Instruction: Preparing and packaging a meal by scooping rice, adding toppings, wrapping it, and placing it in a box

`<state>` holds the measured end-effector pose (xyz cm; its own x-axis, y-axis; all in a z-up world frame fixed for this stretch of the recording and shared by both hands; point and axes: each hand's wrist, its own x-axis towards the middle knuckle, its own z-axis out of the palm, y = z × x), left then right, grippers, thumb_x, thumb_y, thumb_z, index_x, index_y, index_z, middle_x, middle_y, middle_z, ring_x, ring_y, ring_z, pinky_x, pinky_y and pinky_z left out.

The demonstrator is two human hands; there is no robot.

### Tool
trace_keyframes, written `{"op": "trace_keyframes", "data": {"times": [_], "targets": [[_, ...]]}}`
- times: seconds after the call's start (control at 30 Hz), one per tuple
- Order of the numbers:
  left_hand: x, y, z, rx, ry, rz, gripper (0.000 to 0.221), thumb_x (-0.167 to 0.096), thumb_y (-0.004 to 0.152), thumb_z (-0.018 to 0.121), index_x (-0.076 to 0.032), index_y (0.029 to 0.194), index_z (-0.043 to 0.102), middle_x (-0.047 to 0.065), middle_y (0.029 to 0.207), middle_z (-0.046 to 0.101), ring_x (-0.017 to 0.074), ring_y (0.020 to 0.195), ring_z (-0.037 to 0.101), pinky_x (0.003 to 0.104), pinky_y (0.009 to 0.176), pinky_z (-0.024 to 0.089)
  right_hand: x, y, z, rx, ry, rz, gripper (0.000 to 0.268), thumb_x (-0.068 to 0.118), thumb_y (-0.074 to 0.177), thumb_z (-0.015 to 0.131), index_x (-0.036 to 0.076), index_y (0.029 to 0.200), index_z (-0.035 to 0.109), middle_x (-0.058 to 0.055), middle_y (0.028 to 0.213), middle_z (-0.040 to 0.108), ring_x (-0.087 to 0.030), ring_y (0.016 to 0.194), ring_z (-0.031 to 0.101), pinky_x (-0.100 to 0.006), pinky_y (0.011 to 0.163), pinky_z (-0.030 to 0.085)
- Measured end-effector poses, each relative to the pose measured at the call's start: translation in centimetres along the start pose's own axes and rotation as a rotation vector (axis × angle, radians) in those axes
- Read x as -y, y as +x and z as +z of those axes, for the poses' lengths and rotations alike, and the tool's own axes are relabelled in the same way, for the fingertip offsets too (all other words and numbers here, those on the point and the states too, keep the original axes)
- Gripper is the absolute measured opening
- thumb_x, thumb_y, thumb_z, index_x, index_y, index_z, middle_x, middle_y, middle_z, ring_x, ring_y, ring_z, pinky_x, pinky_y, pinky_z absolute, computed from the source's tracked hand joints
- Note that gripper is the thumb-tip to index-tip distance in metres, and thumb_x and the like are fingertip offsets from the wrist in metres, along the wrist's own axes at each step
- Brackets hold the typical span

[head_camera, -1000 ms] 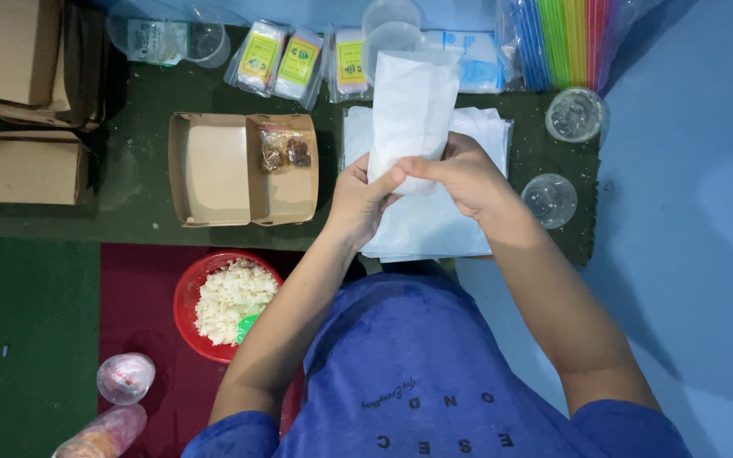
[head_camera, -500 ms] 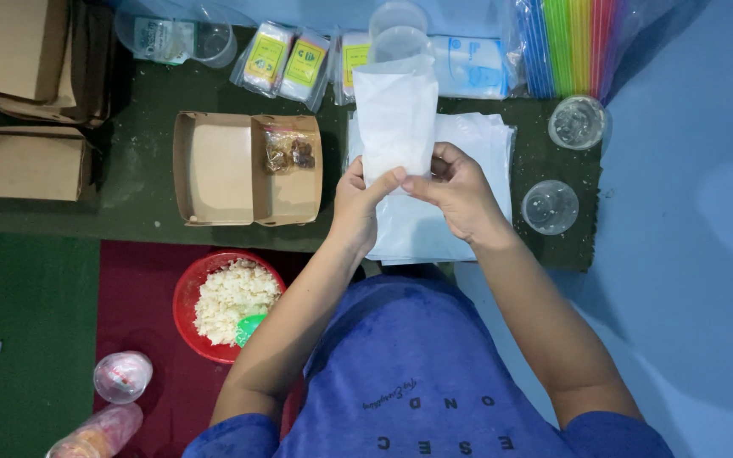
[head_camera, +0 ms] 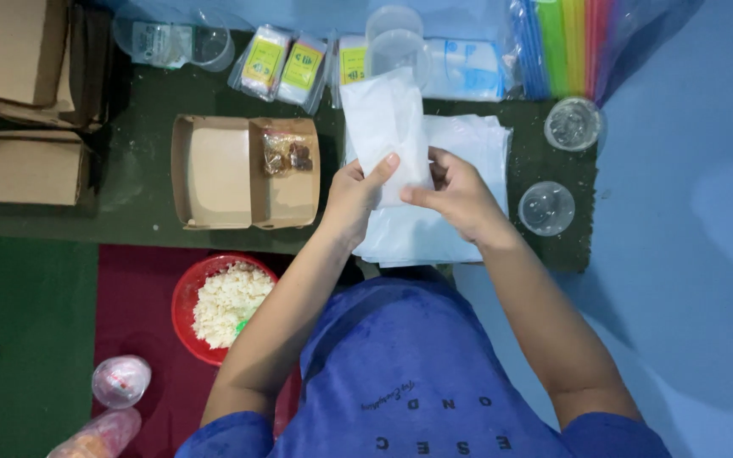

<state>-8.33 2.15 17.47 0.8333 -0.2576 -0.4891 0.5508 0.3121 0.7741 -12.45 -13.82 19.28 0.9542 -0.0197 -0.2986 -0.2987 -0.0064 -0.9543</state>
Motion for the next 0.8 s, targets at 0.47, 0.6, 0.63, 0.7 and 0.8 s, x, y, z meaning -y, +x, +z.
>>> {"op": "trace_keyframes", "data": {"times": [0.47, 0.6, 0.63, 0.7, 0.8], "targets": [[-0.9, 2.6, 0.6, -0.084, 0.085, 0.018, 0.044, -0.028, 0.079, 0.091, 0.005, 0.100, 0.070, 0.013, 0.077, 0.071, 0.0195, 0.062, 0.072, 0.031, 0.053, 0.060, -2.5, 1.4, 0.2, -0.119, 0.340, 0.157, 0.039, 0.006, 0.077, 0.090, -0.007, 0.107, 0.070, -0.013, 0.092, 0.070, -0.025, 0.083, 0.075, -0.039, 0.071, 0.064], [-1.0, 2.8, 0.9, -0.124, 0.108, 0.057, 0.041, -0.026, 0.080, 0.091, 0.005, 0.098, 0.071, 0.016, 0.075, 0.072, 0.0191, 0.057, 0.071, 0.032, 0.045, 0.056, -1.8, 1.0, -0.2, -0.123, 0.328, 0.128, 0.039, 0.009, 0.078, 0.091, -0.005, 0.107, 0.070, -0.010, 0.090, 0.069, -0.024, 0.083, 0.075, -0.039, 0.065, 0.065], [-1.2, 2.7, 1.0, -0.120, 0.109, 0.063, 0.041, -0.024, 0.077, 0.093, 0.005, 0.097, 0.071, 0.017, 0.075, 0.072, 0.0198, 0.056, 0.071, 0.033, 0.044, 0.056, -1.7, 0.8, -0.2, -0.123, 0.323, 0.116, 0.038, 0.009, 0.078, 0.091, -0.005, 0.107, 0.070, -0.010, 0.090, 0.069, -0.022, 0.082, 0.075, -0.038, 0.064, 0.065], [-2.4, 2.5, 1.3, -0.116, 0.112, 0.071, 0.042, -0.023, 0.075, 0.094, 0.005, 0.096, 0.072, 0.017, 0.074, 0.072, 0.0206, 0.056, 0.070, 0.034, 0.043, 0.056, -1.2, 1.0, -0.2, -0.121, 0.321, 0.101, 0.037, 0.009, 0.079, 0.090, -0.005, 0.106, 0.070, -0.009, 0.089, 0.069, -0.021, 0.082, 0.075, -0.037, 0.064, 0.065], [-4.8, 0.4, 1.3, -0.208, 0.201, 0.229, 0.050, -0.028, 0.082, 0.090, 0.000, 0.117, 0.068, 0.017, 0.094, 0.068, 0.0219, 0.074, 0.066, 0.028, 0.048, 0.056, -0.9, 0.4, -0.3, -0.130, 0.344, 0.100, 0.036, 0.010, 0.080, 0.089, -0.005, 0.107, 0.070, -0.009, 0.089, 0.070, -0.021, 0.079, 0.076, -0.037, 0.065, 0.066]]}}
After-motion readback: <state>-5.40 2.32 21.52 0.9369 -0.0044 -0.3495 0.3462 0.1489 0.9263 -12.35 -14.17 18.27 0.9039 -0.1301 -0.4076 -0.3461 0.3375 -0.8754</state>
